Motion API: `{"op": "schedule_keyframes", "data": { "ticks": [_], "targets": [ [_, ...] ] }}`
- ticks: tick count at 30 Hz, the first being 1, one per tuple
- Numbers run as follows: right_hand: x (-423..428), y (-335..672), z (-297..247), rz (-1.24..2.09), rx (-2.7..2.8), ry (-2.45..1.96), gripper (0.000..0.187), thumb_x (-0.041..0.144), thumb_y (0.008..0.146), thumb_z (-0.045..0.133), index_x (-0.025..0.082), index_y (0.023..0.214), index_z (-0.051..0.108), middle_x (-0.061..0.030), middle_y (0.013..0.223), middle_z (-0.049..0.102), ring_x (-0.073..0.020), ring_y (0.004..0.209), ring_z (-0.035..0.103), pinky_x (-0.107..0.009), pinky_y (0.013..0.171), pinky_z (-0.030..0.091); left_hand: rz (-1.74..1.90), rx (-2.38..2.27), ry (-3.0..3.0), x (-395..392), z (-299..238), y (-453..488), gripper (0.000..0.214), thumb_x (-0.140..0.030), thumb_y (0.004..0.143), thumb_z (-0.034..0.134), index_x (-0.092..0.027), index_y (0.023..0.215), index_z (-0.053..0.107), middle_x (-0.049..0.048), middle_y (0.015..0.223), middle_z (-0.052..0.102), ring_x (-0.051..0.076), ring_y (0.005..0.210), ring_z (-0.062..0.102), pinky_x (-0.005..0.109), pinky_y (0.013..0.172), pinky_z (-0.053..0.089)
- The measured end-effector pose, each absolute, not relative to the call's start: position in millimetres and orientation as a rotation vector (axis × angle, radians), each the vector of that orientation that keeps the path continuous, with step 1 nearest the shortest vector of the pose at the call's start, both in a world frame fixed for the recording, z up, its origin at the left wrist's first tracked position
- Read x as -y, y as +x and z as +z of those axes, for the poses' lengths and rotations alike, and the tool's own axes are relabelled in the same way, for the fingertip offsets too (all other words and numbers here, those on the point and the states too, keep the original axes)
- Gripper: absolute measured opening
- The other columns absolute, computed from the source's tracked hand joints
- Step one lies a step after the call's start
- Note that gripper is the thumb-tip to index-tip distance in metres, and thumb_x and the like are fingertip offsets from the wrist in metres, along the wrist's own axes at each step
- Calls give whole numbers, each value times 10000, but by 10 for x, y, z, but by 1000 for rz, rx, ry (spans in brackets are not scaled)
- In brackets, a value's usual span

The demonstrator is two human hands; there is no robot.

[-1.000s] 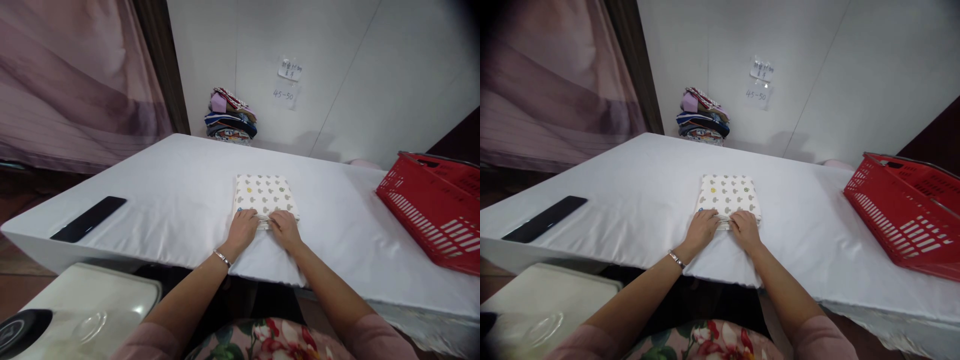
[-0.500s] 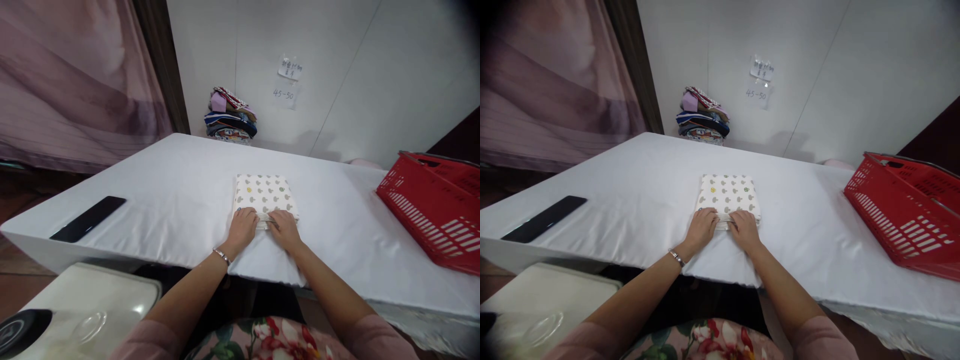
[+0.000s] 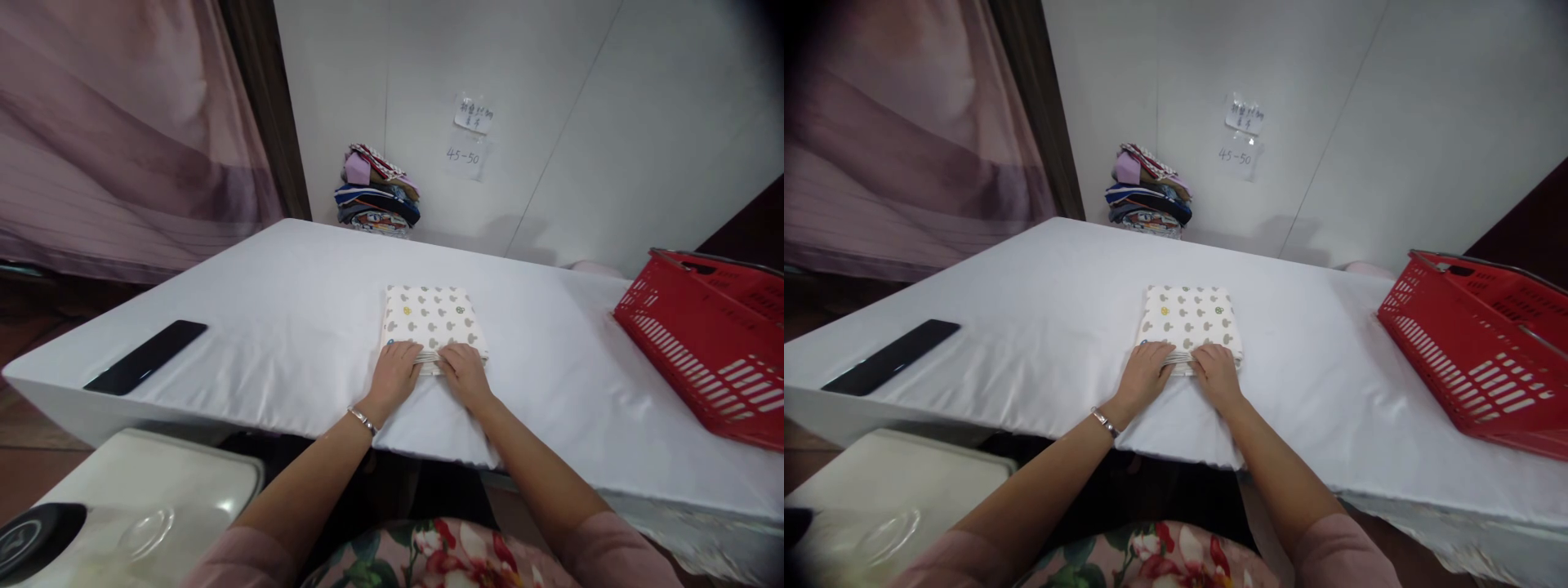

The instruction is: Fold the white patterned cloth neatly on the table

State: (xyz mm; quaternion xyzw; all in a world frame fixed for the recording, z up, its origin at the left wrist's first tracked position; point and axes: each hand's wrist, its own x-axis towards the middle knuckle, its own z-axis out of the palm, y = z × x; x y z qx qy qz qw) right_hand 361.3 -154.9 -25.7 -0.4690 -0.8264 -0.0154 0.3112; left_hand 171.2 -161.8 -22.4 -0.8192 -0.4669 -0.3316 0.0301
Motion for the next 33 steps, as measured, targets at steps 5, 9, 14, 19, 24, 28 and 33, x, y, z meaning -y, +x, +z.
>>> {"op": "schedule_keyframes", "data": {
  "ticks": [5, 9, 14, 19, 24, 28, 33],
  "targets": [
    [1547, 3621, -271, -59, 2182, -1229, 183, 289, 901, 473, 232, 996, 619, -47, 974, 627, -202, 930, 518, -360, 822, 367, -916, 1439, -2559, 1626, -176, 1691, 146, -188, 865, 481, -219, 957, 590, 50, 940, 611, 206, 921, 527, 373, 795, 392],
    [1559, 3618, -271, -84, 2179, -1219, 245, 280, 904, 466, 231, 1110, 590, -57, 991, 626, -209, 941, 518, -367, 825, 369, -887, 1418, -2557, 1634, -137, 1682, 131, -198, 877, 477, -218, 924, 597, 41, 891, 608, 200, 884, 525, 362, 771, 386],
    [1568, 3624, -265, -95, 2213, -1208, 241, 260, 906, 464, 257, 1093, 616, -54, 978, 624, -207, 943, 517, -371, 824, 367, -883, 1379, -2531, 1628, -132, 1643, 116, -211, 864, 510, -226, 921, 610, 47, 888, 605, 204, 879, 522, 361, 758, 387],
    [1548, 3634, -284, -86, 2213, -1201, 220, 266, 901, 476, 257, 1053, 636, -48, 964, 625, -203, 930, 519, -367, 812, 369, -816, 1375, -2532, 1627, -126, 1495, 180, -163, 857, 492, -231, 980, 605, 54, 886, 600, 203, 882, 531, 365, 761, 384],
    [1557, 3619, -275, -61, 2198, -1191, 219, 276, 909, 463, 262, 1038, 639, -48, 967, 626, -207, 939, 516, -375, 824, 366, -725, 1370, -2545, 1653, -89, 1356, 235, -153, 857, 468, -231, 1044, 588, 64, 937, 597, 212, 941, 527, 371, 794, 376],
    [1581, 3605, -246, -57, 2197, -1190, 210, 264, 907, 471, 255, 1031, 640, -45, 978, 625, -202, 950, 515, -372, 830, 365, -673, 1368, -2550, 1662, -74, 1330, 208, -174, 869, 460, -236, 1025, 582, 55, 950, 597, 209, 936, 526, 364, 797, 370],
    [1589, 3600, -235, -50, 2203, -1189, 207, 269, 906, 474, 263, 1024, 644, -40, 971, 626, -199, 942, 517, -375, 835, 361, -632, 1360, -2541, 1677, -104, 1310, 196, -187, 893, 429, -228, 1018, 575, 53, 960, 596, 212, 926, 520, 363, 781, 371]
  ]
}}
